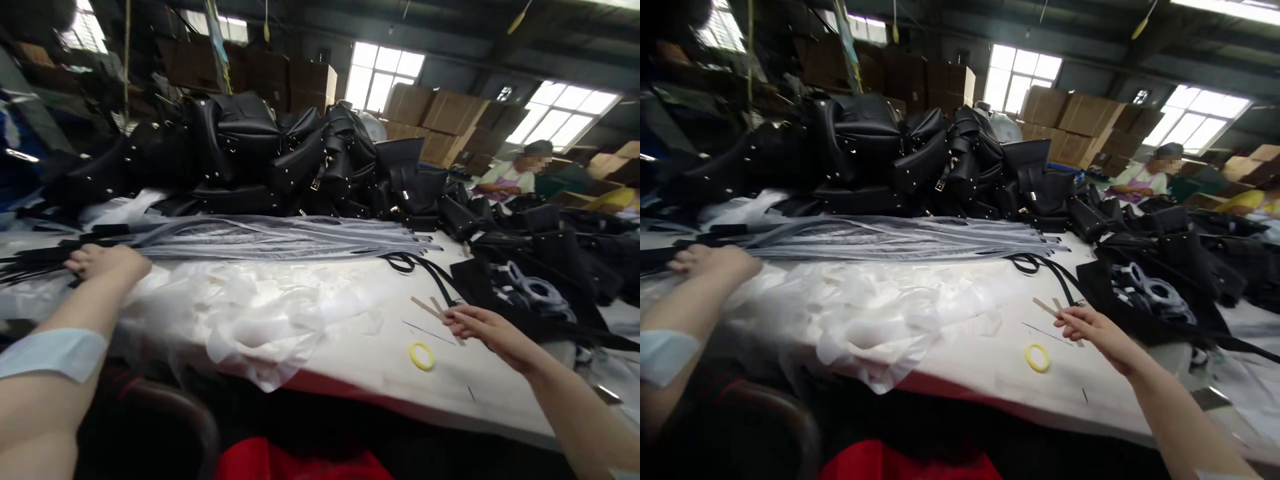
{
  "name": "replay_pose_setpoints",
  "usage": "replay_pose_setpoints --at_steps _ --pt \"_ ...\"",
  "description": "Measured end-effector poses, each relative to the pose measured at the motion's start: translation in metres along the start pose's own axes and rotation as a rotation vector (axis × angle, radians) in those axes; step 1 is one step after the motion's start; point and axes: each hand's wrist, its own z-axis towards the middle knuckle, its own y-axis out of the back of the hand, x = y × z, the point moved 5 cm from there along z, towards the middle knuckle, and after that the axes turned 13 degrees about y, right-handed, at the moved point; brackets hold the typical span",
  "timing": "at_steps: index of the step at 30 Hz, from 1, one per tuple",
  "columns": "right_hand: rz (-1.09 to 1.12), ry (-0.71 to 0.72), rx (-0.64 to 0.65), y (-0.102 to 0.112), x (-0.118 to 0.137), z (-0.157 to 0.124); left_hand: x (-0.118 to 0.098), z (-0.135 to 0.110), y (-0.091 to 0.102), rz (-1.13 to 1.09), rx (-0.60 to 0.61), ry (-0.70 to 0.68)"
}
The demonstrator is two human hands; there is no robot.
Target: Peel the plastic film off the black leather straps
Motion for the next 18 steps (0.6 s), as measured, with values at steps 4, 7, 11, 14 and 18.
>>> replay_pose_setpoints --at_steps 4,7,11,14,18 --pt "0.019 0.047 0.18 -0.059 -0.001 -0.017 -0.072 -0.064 0.019 -0.214 -0.089 -0.131" --pt "-0.008 0.13 0.348 -0.105 0.003 -0.042 -0.139 -0.132 0.026 -0.378 -0.095 -0.398" --pt "-0.14 0.263 0.42 -0.13 0.001 -0.079 -0.194 -0.222 0.028 -0.674 0.095 -0.611" --pt "-0.17 0.243 0.316 -0.124 -0.024 -0.101 -0.216 -0.287 0.022 -0.819 0.162 -0.56" --pt "0.059 0.082 0.242 -0.124 -0.068 -0.128 -0.266 -0.387 -0.003 -0.763 0.408 -0.738"
